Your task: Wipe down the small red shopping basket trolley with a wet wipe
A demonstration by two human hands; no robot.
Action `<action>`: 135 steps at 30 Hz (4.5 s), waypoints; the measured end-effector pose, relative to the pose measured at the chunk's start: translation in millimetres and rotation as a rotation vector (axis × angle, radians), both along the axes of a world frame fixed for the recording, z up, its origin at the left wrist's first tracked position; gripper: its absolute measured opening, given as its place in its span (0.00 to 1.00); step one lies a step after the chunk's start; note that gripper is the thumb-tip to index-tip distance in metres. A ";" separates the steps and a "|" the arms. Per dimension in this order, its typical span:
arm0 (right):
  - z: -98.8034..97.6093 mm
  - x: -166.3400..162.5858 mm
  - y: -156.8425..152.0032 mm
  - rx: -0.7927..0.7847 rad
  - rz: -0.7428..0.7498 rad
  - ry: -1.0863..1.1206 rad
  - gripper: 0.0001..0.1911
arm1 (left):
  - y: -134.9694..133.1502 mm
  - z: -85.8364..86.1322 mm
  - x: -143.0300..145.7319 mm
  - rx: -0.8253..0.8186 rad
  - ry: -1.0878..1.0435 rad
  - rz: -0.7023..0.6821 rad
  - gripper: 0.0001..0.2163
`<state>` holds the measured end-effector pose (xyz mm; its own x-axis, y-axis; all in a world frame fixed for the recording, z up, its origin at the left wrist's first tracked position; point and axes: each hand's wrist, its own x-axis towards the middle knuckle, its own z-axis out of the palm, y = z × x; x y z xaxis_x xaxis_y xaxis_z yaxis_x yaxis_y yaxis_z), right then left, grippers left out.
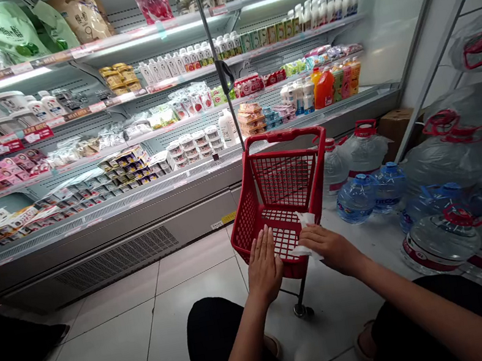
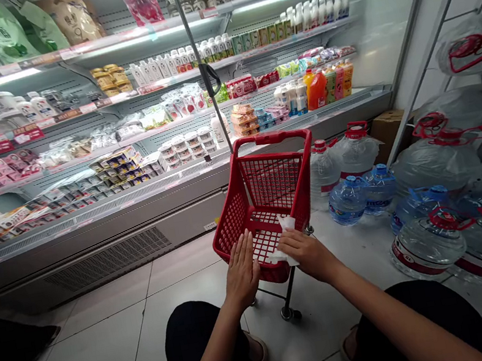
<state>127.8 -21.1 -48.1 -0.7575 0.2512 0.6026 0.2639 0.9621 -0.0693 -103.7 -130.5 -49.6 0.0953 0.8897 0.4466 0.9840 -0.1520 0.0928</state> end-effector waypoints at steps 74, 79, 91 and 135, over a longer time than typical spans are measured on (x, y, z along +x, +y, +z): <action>49.5 73.2 32.3 0.111 -0.411 -0.002 0.30 | 67.2 28.4 72.7 0.045 -0.034 -0.071 0.38; 52.7 83.8 39.9 0.136 -0.582 0.077 0.33 | 65.6 27.9 77.0 0.054 -0.016 -0.014 0.38; 64.0 112.6 55.6 0.156 -0.626 0.042 0.32 | 61.7 28.8 85.1 0.064 0.065 0.043 0.41; 33.7 53.7 15.3 0.061 -0.462 -0.006 0.37 | 66.0 17.7 100.8 0.078 0.050 0.051 0.44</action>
<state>181.4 -5.8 -14.4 -0.5779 0.5273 0.6229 0.6659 0.7459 -0.0136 -2.8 -64.5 -31.9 0.0745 0.8568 0.5103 0.9938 -0.1064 0.0335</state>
